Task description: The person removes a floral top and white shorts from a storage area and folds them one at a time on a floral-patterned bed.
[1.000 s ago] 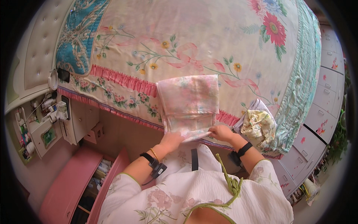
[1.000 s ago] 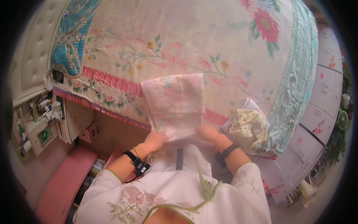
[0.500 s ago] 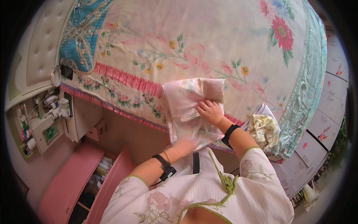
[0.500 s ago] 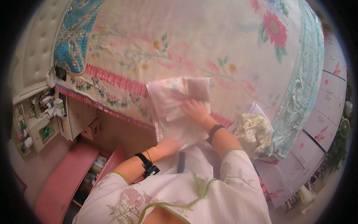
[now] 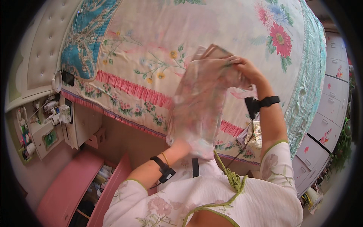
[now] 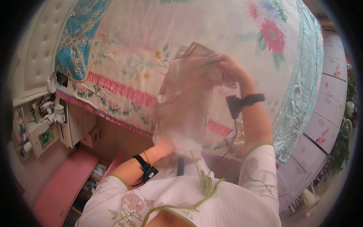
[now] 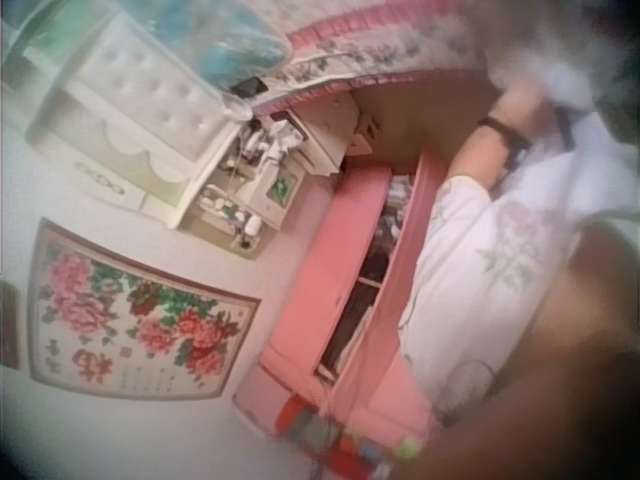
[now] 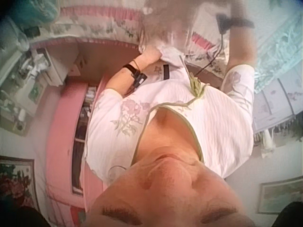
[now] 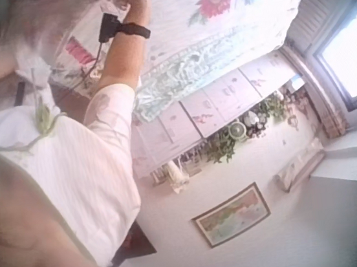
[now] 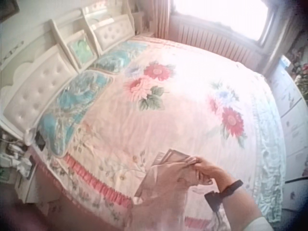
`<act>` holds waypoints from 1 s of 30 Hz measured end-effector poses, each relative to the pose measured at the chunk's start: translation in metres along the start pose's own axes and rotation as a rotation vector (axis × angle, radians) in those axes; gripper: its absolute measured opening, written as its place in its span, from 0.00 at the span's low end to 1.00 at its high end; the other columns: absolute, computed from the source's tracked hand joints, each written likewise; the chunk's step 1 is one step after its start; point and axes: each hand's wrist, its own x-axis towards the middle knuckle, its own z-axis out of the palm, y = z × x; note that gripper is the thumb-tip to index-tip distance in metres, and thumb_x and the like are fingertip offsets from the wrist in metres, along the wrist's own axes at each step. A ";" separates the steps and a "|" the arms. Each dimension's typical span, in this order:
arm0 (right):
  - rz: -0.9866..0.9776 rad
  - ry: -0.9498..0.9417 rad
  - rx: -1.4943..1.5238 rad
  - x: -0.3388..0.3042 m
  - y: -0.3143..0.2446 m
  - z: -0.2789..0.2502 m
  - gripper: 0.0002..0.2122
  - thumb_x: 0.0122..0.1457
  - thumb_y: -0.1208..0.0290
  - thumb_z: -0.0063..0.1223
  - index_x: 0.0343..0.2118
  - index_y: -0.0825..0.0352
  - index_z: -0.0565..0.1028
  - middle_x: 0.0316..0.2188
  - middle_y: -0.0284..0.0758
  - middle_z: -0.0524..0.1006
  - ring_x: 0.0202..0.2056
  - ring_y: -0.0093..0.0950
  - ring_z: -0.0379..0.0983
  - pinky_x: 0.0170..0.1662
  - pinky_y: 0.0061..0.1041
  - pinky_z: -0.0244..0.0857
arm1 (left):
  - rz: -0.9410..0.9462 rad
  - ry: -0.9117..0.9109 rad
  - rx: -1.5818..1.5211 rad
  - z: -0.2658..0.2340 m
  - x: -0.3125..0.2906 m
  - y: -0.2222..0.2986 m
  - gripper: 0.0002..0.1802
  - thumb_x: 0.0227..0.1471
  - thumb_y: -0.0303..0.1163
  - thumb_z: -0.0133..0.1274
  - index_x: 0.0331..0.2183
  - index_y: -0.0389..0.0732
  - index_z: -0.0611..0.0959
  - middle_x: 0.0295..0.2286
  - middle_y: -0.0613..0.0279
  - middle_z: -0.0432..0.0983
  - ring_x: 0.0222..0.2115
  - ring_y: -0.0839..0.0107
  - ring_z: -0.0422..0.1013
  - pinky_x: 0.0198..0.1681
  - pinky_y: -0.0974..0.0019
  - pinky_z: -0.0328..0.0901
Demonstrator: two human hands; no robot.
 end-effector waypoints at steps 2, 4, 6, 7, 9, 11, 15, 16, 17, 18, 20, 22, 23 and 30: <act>0.015 0.070 -0.044 -0.012 -0.003 -0.040 0.13 0.44 0.84 0.38 0.35 0.73 0.69 0.38 0.30 0.68 0.41 0.20 0.61 0.47 0.16 0.52 | -0.015 0.144 -0.006 -0.091 0.016 -0.003 0.21 0.40 0.31 0.44 0.41 0.43 0.73 0.39 0.56 0.68 0.38 0.60 0.67 0.46 0.61 0.56; 0.073 0.175 -0.094 -0.038 0.005 -0.077 0.15 0.43 0.82 0.37 0.36 0.72 0.70 0.40 0.33 0.69 0.41 0.22 0.62 0.45 0.18 0.55 | 0.103 0.281 0.143 -0.137 0.020 -0.023 0.29 0.41 0.31 0.43 0.49 0.42 0.62 0.39 0.54 0.66 0.38 0.59 0.65 0.47 0.57 0.55; 0.156 0.253 -0.137 -0.067 0.009 -0.096 0.16 0.43 0.82 0.37 0.37 0.72 0.71 0.39 0.33 0.70 0.40 0.22 0.63 0.43 0.20 0.57 | -0.035 -0.098 0.517 -0.173 0.025 -0.048 0.29 0.41 0.32 0.44 0.49 0.45 0.63 0.44 0.55 0.63 0.44 0.60 0.61 0.50 0.50 0.50; 0.216 0.269 -0.148 -0.081 0.011 -0.101 0.16 0.43 0.82 0.37 0.37 0.72 0.71 0.38 0.32 0.70 0.39 0.22 0.64 0.41 0.21 0.58 | -0.067 -0.050 0.594 -0.182 0.027 -0.068 0.29 0.40 0.32 0.44 0.49 0.47 0.64 0.45 0.56 0.61 0.46 0.60 0.57 0.50 0.47 0.48; 0.366 0.416 -0.016 -0.113 0.061 -0.112 0.16 0.43 0.80 0.39 0.37 0.68 0.70 0.32 0.28 0.70 0.33 0.19 0.65 0.37 0.18 0.60 | -0.166 -0.046 0.647 -0.200 0.036 -0.087 0.25 0.41 0.32 0.44 0.46 0.49 0.68 0.48 0.59 0.57 0.50 0.60 0.53 0.50 0.44 0.44; 0.382 0.565 -0.043 -0.139 0.087 -0.099 0.16 0.44 0.80 0.39 0.39 0.68 0.69 0.31 0.28 0.70 0.32 0.19 0.65 0.36 0.18 0.60 | -0.309 -0.155 0.585 -0.230 0.041 -0.084 0.19 0.42 0.31 0.43 0.41 0.46 0.73 0.52 0.63 0.52 0.52 0.59 0.50 0.52 0.44 0.39; 0.297 0.734 0.032 -0.153 0.111 -0.065 0.18 0.47 0.82 0.38 0.44 0.67 0.66 0.34 0.30 0.70 0.35 0.20 0.66 0.38 0.16 0.60 | -0.195 0.131 0.303 -0.191 0.043 -0.080 0.19 0.41 0.33 0.46 0.40 0.45 0.73 0.50 0.59 0.55 0.51 0.58 0.51 0.52 0.47 0.42; 0.179 0.732 0.056 -0.150 0.105 -0.049 0.18 0.48 0.83 0.37 0.45 0.67 0.65 0.34 0.30 0.70 0.36 0.20 0.66 0.38 0.17 0.60 | -0.217 0.108 0.210 -0.186 0.043 -0.072 0.20 0.41 0.34 0.46 0.41 0.45 0.73 0.50 0.58 0.55 0.51 0.58 0.51 0.52 0.49 0.44; 0.058 0.726 0.080 -0.144 0.093 -0.029 0.19 0.48 0.84 0.37 0.45 0.67 0.64 0.35 0.31 0.70 0.37 0.21 0.66 0.39 0.17 0.60 | -0.243 0.089 0.119 -0.183 0.041 -0.067 0.20 0.41 0.36 0.47 0.41 0.45 0.72 0.50 0.58 0.55 0.51 0.58 0.52 0.52 0.50 0.45; 0.032 0.678 0.169 -0.137 0.060 0.001 0.18 0.48 0.85 0.36 0.45 0.68 0.64 0.36 0.32 0.70 0.38 0.21 0.66 0.39 0.17 0.61 | -0.269 0.177 -0.095 -0.171 0.038 -0.069 0.21 0.43 0.38 0.46 0.43 0.46 0.71 0.49 0.58 0.56 0.50 0.60 0.53 0.51 0.52 0.47; 0.001 0.577 0.153 -0.134 0.033 0.054 0.16 0.48 0.86 0.36 0.42 0.68 0.64 0.35 0.34 0.70 0.37 0.23 0.67 0.36 0.18 0.63 | -0.299 0.349 -0.530 -0.139 0.036 -0.079 0.24 0.45 0.44 0.44 0.45 0.47 0.68 0.48 0.58 0.58 0.48 0.64 0.56 0.48 0.55 0.52; -0.002 0.480 -0.015 -0.120 0.020 0.115 0.16 0.48 0.84 0.39 0.42 0.66 0.65 0.30 0.34 0.69 0.33 0.20 0.67 0.27 0.17 0.63 | -0.476 0.313 -1.333 -0.146 0.038 -0.074 0.26 0.48 0.48 0.40 0.47 0.47 0.65 0.47 0.60 0.60 0.45 0.67 0.59 0.45 0.57 0.55; -0.055 0.438 -0.121 -0.111 0.022 0.150 0.16 0.47 0.82 0.41 0.42 0.66 0.64 0.32 0.35 0.69 0.32 0.22 0.67 0.28 0.19 0.63 | -0.557 0.276 -1.735 -0.149 0.039 -0.071 0.27 0.49 0.51 0.38 0.49 0.47 0.63 0.46 0.61 0.61 0.44 0.68 0.60 0.44 0.59 0.57; -0.008 0.499 -0.617 -0.083 0.054 0.163 0.21 0.45 0.73 0.50 0.45 0.67 0.62 0.37 0.41 0.67 0.33 0.39 0.66 0.39 0.33 0.61 | -0.746 0.498 -1.656 -0.126 0.062 -0.081 0.30 0.47 0.36 0.48 0.50 0.40 0.57 0.41 0.59 0.64 0.40 0.69 0.62 0.41 0.68 0.59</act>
